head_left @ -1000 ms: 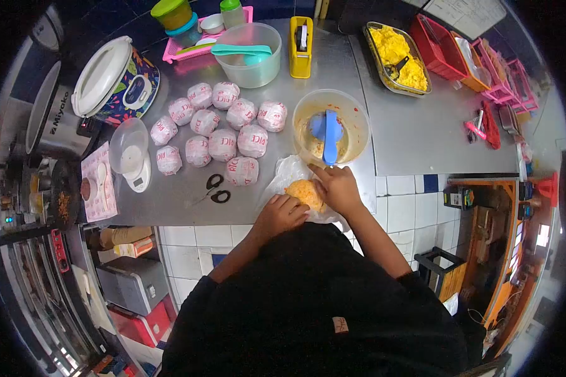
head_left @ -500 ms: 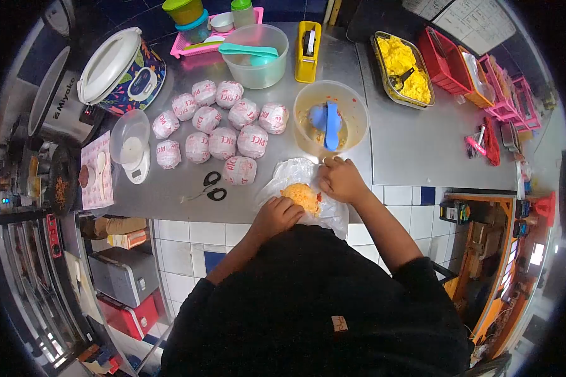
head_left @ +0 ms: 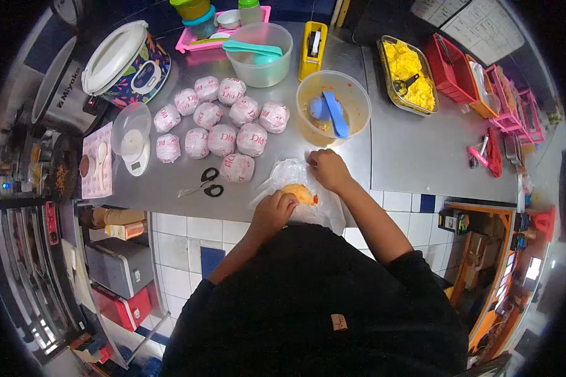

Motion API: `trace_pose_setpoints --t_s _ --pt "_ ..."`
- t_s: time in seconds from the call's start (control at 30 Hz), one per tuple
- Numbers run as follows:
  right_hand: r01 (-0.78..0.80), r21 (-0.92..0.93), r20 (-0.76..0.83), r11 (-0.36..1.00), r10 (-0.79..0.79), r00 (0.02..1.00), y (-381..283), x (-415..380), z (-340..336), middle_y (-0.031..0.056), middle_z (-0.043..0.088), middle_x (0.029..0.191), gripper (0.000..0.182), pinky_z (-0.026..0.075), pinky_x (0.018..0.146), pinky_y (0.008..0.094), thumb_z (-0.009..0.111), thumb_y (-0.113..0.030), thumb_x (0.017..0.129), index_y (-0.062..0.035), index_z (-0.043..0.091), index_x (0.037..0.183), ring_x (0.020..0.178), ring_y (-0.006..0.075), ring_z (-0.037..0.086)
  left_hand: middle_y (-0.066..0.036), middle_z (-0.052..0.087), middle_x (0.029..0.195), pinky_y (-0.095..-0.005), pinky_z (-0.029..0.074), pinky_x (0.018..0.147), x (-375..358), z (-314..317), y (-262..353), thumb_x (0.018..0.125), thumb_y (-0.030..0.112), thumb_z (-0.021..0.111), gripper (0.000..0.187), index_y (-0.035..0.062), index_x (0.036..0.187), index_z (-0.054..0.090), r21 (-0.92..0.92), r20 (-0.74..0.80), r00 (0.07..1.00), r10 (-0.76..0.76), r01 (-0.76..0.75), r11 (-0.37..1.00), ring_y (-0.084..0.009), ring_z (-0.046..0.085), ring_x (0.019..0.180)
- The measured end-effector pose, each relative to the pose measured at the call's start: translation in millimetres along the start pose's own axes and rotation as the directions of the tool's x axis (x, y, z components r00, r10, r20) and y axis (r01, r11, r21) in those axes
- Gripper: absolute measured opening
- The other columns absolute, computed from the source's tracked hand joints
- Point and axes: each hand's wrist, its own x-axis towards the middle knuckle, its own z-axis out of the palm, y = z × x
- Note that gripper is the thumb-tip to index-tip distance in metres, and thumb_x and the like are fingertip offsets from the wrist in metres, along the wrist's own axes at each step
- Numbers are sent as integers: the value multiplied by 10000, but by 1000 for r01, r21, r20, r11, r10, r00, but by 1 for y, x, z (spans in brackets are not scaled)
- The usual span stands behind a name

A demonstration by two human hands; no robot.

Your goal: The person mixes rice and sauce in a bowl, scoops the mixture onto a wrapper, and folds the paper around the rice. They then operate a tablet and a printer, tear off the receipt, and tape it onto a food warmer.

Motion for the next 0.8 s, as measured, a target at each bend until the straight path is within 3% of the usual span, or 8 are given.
trace_pose_setpoints --t_s 0.17,0.23,0.37,0.47,0.53,0.57,0.63,0.8 --pt "263 295 -106 919 -242 964 -19 -30 -17 160 561 807 50 480 729 413 574 -60 774 -12 567 786 810 332 577 -117 549 849 -407 478 626 0 1 5 831 150 625 140 48 903 564 -44 79 991 -104 108 993 -319 580 738" --pt "456 206 -129 866 -438 890 -26 -49 -16 150 538 795 58 474 714 411 564 -32 757 -8 576 808 786 328 565 -123 537 847 -402 484 623 0 3 5 827 146 625 144 43 901 558 -118 44 987 -154 158 980 -325 578 723" --pt "528 105 -90 843 -521 849 -44 -88 -4 133 531 817 102 483 706 384 552 -38 719 14 571 805 786 308 562 -114 499 852 -389 480 592 -6 8 2 795 134 639 179 55 917 535 -105 -20 995 -100 97 990 -301 565 691" --pt "570 -24 -123 821 -568 814 -38 -97 19 120 531 815 137 496 702 369 537 -65 722 0 580 834 786 278 570 -112 512 879 -402 485 653 -14 9 -1 755 117 652 220 50 929 534 37 156 972 -177 173 984 -279 576 765" --pt "563 -32 -116 826 -562 819 -36 -99 20 116 535 819 154 497 703 369 538 -65 720 -1 580 854 792 273 575 -94 536 936 -398 468 743 -4 -2 10 752 108 621 197 58 925 544 74 -277 960 34 -14 997 -234 569 859" --pt "561 -40 -107 827 -561 821 -36 -100 21 112 539 822 171 498 705 368 540 -65 719 -2 580 873 798 269 580 -94 536 936 -398 468 743 5 -12 14 752 108 621 197 58 925 544 71 -272 962 39 -21 997 -234 569 859" --pt "538 -58 -129 841 -541 831 -36 -103 29 108 550 839 177 498 710 368 545 -65 719 -8 582 883 808 264 586 -62 571 985 -372 437 804 26 -35 25 783 111 573 169 65 945 565 332 -50 929 367 -331 883 -178 550 964" --pt "461 -103 -87 881 -470 878 -33 -117 30 91 573 880 168 493 750 380 571 -73 718 -31 592 880 842 251 592 -48 613 1029 -366 426 878 -3 -15 -19 770 135 598 235 78 998 596 133 184 934 306 -332 934 -189 579 975"
